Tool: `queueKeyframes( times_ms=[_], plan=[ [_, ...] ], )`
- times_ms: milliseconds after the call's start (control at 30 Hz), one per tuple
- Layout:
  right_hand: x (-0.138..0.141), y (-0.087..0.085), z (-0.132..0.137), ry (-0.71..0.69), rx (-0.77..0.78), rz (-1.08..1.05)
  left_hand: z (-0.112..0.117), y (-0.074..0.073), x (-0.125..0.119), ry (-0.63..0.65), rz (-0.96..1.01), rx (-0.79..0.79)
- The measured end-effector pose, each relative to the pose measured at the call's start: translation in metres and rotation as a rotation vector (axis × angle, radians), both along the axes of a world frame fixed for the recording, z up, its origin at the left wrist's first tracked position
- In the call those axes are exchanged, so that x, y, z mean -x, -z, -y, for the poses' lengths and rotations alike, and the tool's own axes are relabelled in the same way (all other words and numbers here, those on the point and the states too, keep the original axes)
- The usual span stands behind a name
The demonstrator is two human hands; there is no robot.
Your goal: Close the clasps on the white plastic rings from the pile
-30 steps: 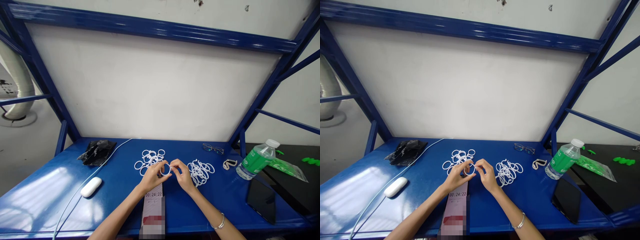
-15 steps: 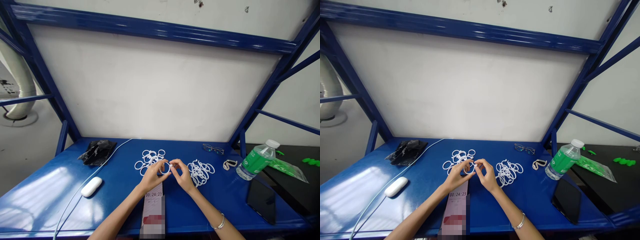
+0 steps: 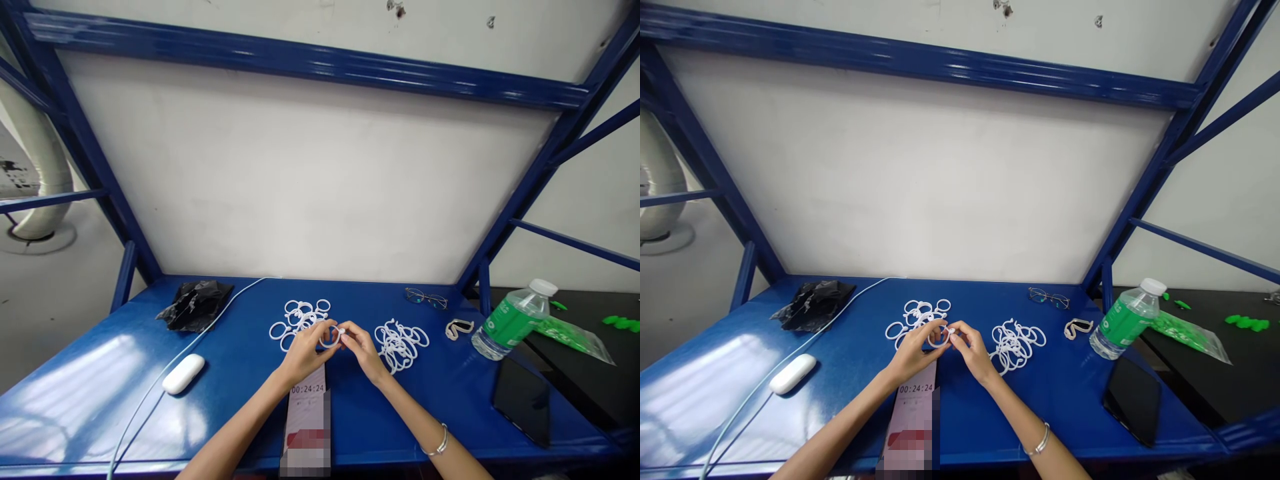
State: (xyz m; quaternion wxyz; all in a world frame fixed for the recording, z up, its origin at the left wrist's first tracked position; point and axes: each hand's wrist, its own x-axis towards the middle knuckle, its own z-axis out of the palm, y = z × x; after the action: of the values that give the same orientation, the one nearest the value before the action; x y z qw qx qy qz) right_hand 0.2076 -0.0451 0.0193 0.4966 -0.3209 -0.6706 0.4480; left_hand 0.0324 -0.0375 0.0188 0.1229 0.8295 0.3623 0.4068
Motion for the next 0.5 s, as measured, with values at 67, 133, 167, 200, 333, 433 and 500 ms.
queueKeyframes(
  times_ms=[67, 133, 167, 200, 333, 433, 500],
  plan=[
    [0.0, 0.0, 0.0, -0.016, 0.028, -0.008, 0.0, -0.001, 0.0, -0.006, -0.01, -0.006],
    [0.001, 0.0, 0.0, -0.025, 0.054, -0.017, 0.0, -0.003, 0.0, -0.017, -0.025, 0.006],
    [0.002, 0.0, 0.0, -0.029, 0.066, -0.025, 0.001, -0.005, 0.0, -0.022, -0.037, 0.021],
    [0.002, 0.001, 0.0, -0.03, 0.078, -0.033, 0.001, -0.006, 0.0, -0.025, -0.05, 0.039],
    [0.002, 0.003, -0.005, -0.005, 0.093, -0.039, 0.003, -0.011, 0.0, 0.025, -0.054, 0.111],
    [0.001, 0.004, -0.008, -0.003, 0.074, -0.026, 0.005, -0.015, -0.002, 0.093, 0.051, 0.189],
    [-0.001, 0.003, -0.008, -0.015, 0.061, -0.023, 0.005, -0.018, -0.003, 0.135, 0.114, 0.237]
  ],
)
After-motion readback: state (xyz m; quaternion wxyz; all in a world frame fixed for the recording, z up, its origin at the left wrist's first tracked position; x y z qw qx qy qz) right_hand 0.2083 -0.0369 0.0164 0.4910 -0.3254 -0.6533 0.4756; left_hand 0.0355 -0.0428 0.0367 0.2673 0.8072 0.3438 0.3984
